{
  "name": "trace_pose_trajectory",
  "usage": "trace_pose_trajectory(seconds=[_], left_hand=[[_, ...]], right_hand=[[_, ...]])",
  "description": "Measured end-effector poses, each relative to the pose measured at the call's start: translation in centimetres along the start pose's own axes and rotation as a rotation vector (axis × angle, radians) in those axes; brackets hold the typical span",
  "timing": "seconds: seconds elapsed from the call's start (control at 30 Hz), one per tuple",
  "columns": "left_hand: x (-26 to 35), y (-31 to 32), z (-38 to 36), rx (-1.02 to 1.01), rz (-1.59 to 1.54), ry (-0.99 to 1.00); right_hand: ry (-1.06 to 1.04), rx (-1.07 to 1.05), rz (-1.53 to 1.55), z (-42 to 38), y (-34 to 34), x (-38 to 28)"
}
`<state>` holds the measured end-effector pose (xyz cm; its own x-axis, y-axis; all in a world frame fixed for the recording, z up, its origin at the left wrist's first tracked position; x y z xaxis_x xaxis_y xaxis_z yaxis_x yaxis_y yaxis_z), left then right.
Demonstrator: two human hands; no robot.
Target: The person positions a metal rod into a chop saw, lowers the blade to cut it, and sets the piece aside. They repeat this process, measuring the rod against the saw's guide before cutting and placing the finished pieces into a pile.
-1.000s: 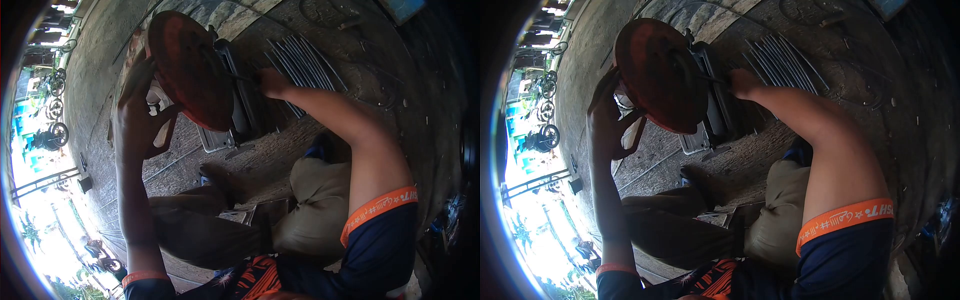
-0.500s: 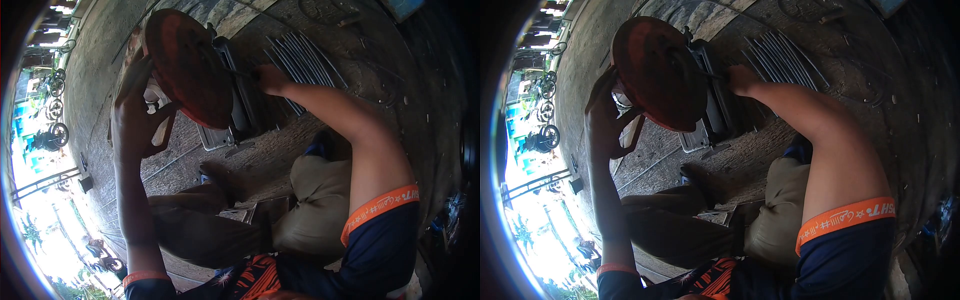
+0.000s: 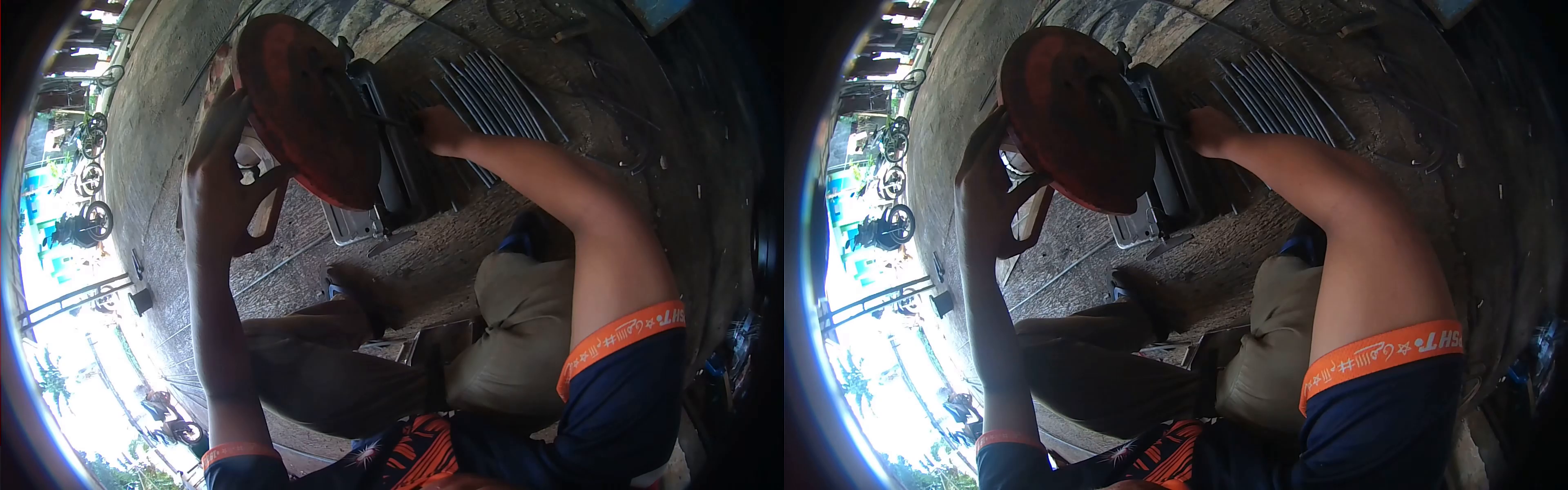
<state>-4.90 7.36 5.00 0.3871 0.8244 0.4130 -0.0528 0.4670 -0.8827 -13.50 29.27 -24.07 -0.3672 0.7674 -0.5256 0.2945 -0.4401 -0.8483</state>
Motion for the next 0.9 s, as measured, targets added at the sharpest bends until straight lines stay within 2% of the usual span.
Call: trace_pose_trajectory(seconds=[0.17, 0.27, 0.37, 0.43, 0.67, 0.73, 0.9], left_hand=[[0.1, -0.1, 0.1, -0.002, 0.020, 0.014], [0.2, 0.0, 0.1, -0.001, -0.056, -0.044], [-0.3, 0.1, 0.0, 0.013, 0.012, 0.025], [-0.1, 0.0, 0.0, -0.012, -0.002, -0.056], [-0.4, 0.1, 0.0, -0.022, 0.029, -0.061], [-0.5, 0.1, -0.1, -0.018, 0.036, 0.013], [-0.6, 0.0, 0.0, -0.016, 0.057, 0.016]], right_hand=[[-0.048, 0.016, -0.049, -0.3, -0.4, -0.4], [-0.048, -0.012, -0.080, -0.4, -0.6, -0.5], [-0.037, 0.006, -0.046, -0.7, -1.0, -0.8], [-0.029, 0.009, -0.041, -0.6, -0.7, -0.7], [-0.030, -0.013, -0.047, -0.6, -0.9, -0.9], [-0.024, 0.003, -0.041, -0.9, -1.2, -1.1], [-0.004, -0.011, -0.041, -0.5, -0.4, -0.5]])
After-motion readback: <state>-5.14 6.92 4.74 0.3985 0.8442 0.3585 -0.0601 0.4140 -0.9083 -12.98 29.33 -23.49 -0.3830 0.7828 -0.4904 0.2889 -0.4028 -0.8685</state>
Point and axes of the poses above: each hand's wrist, its own z-axis towards the middle knuckle, its own y-axis out of the palm, x = y × z, the point moved 2 cm from there along z, towards the middle knuckle, and after that the axes turned 13 degrees about -z, right-handed, at the moved point
